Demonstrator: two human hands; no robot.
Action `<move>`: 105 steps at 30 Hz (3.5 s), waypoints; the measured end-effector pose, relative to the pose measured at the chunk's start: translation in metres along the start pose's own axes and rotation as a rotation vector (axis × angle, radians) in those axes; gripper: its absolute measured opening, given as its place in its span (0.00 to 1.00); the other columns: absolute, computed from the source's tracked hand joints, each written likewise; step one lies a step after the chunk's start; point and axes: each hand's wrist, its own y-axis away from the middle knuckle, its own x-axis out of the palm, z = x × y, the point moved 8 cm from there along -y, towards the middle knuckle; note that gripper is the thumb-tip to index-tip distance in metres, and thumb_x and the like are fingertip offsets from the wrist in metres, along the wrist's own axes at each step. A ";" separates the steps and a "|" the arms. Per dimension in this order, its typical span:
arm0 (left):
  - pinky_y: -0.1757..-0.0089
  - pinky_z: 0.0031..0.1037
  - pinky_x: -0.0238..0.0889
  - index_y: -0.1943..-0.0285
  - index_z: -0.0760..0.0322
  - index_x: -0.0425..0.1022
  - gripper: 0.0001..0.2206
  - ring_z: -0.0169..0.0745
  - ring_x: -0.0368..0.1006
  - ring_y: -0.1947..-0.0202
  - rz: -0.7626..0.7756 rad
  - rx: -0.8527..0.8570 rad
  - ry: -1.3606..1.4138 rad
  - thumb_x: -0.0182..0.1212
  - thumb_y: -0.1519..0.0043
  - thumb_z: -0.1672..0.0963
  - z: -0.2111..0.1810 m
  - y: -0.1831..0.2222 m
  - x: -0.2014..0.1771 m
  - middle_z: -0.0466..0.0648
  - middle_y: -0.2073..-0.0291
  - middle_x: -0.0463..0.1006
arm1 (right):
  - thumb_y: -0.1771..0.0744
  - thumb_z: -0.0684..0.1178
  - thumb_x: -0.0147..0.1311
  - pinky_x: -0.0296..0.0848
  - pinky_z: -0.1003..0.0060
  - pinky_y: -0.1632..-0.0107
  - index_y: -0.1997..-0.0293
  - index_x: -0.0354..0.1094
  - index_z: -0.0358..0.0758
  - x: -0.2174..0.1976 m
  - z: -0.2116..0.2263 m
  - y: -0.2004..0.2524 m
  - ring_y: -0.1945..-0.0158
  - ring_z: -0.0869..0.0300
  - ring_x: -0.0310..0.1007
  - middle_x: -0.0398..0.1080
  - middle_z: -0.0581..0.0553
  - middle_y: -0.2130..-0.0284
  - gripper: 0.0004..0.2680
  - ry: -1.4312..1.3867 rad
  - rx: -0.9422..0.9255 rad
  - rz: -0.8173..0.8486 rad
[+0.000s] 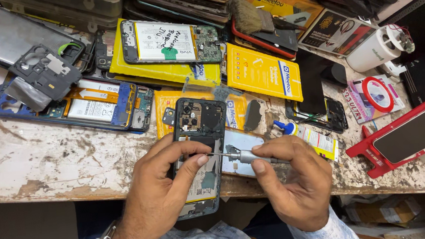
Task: The person is repairing a disassembled smartphone by using a screwdriver to remove screws from the internal metal shielding. They carefully unscrew multiple fasteners around the camera module and battery area, then lift and remove the metal plate to access the internal components.
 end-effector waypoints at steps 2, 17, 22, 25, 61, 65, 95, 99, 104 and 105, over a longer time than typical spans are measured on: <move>0.63 0.27 0.71 0.56 0.64 0.83 0.07 0.36 0.80 0.64 0.001 -0.010 -0.002 0.64 0.40 0.58 0.001 0.000 0.000 0.47 0.66 0.82 | 0.36 0.35 0.62 0.75 0.63 0.51 0.57 0.71 0.30 0.002 0.003 -0.002 0.58 0.56 0.77 0.77 0.42 0.62 0.07 0.020 -0.035 0.012; 0.63 0.26 0.72 0.56 0.65 0.82 0.07 0.34 0.81 0.63 0.015 -0.016 0.016 0.63 0.39 0.58 0.002 0.000 0.002 0.46 0.65 0.81 | 0.35 0.35 0.62 0.75 0.63 0.51 0.56 0.70 0.29 0.002 0.000 0.001 0.57 0.55 0.78 0.77 0.41 0.62 0.07 -0.005 -0.029 -0.008; 0.62 0.27 0.71 0.57 0.66 0.82 0.06 0.36 0.81 0.63 -0.007 0.062 0.009 0.63 0.38 0.58 -0.006 0.001 0.000 0.48 0.66 0.81 | 0.35 0.35 0.62 0.75 0.64 0.51 0.56 0.70 0.29 0.004 0.001 0.001 0.57 0.56 0.77 0.77 0.41 0.62 0.07 -0.020 -0.031 -0.022; 0.63 0.28 0.71 0.57 0.66 0.81 0.06 0.38 0.77 0.63 -0.005 0.053 -0.010 0.63 0.38 0.58 -0.004 0.002 -0.001 0.48 0.67 0.80 | 0.36 0.35 0.62 0.75 0.65 0.52 0.56 0.71 0.29 0.004 0.000 0.002 0.57 0.56 0.77 0.76 0.40 0.62 0.07 -0.022 -0.010 -0.019; 0.64 0.27 0.74 0.57 0.61 0.82 0.05 0.40 0.79 0.60 0.017 0.079 0.050 0.63 0.39 0.59 -0.011 0.003 0.000 0.47 0.63 0.82 | 0.34 0.35 0.63 0.76 0.63 0.53 0.54 0.70 0.34 0.016 0.034 -0.063 0.56 0.55 0.78 0.75 0.43 0.61 0.07 0.223 -0.285 0.070; 0.63 0.27 0.74 0.57 0.62 0.82 0.05 0.40 0.80 0.61 0.011 0.104 0.039 0.63 0.39 0.59 -0.012 0.002 -0.001 0.47 0.63 0.81 | 0.35 0.35 0.64 0.76 0.63 0.54 0.55 0.70 0.34 0.019 0.033 -0.066 0.57 0.55 0.78 0.75 0.43 0.62 0.07 0.232 -0.292 0.089; 0.61 0.29 0.71 0.58 0.63 0.81 0.05 0.45 0.81 0.62 -0.039 0.179 0.003 0.62 0.40 0.60 -0.013 0.006 -0.007 0.50 0.65 0.81 | 0.36 0.43 0.58 0.75 0.56 0.57 0.50 0.69 0.31 0.033 0.090 -0.095 0.58 0.46 0.75 0.73 0.35 0.58 0.11 0.358 -0.629 0.460; 0.61 0.30 0.71 0.58 0.63 0.81 0.05 0.46 0.81 0.61 -0.035 0.205 -0.010 0.62 0.40 0.60 -0.014 0.008 -0.005 0.50 0.65 0.80 | 0.32 0.48 0.60 0.74 0.57 0.57 0.47 0.71 0.36 0.034 0.070 -0.097 0.59 0.50 0.75 0.73 0.41 0.62 0.11 0.503 -0.467 0.497; 0.62 0.30 0.71 0.58 0.63 0.81 0.05 0.46 0.81 0.63 -0.032 0.153 0.003 0.62 0.40 0.60 -0.012 0.009 -0.005 0.50 0.65 0.80 | 0.32 0.47 0.60 0.73 0.57 0.58 0.43 0.69 0.33 0.035 0.075 -0.101 0.61 0.51 0.75 0.73 0.42 0.63 0.13 0.524 -0.476 0.461; 0.62 0.30 0.71 0.58 0.64 0.81 0.05 0.46 0.81 0.62 -0.037 0.186 0.002 0.62 0.40 0.60 -0.014 0.008 -0.005 0.50 0.65 0.80 | 0.33 0.44 0.58 0.74 0.56 0.56 0.43 0.67 0.32 0.033 0.081 -0.100 0.58 0.49 0.75 0.72 0.39 0.61 0.13 0.465 -0.528 0.464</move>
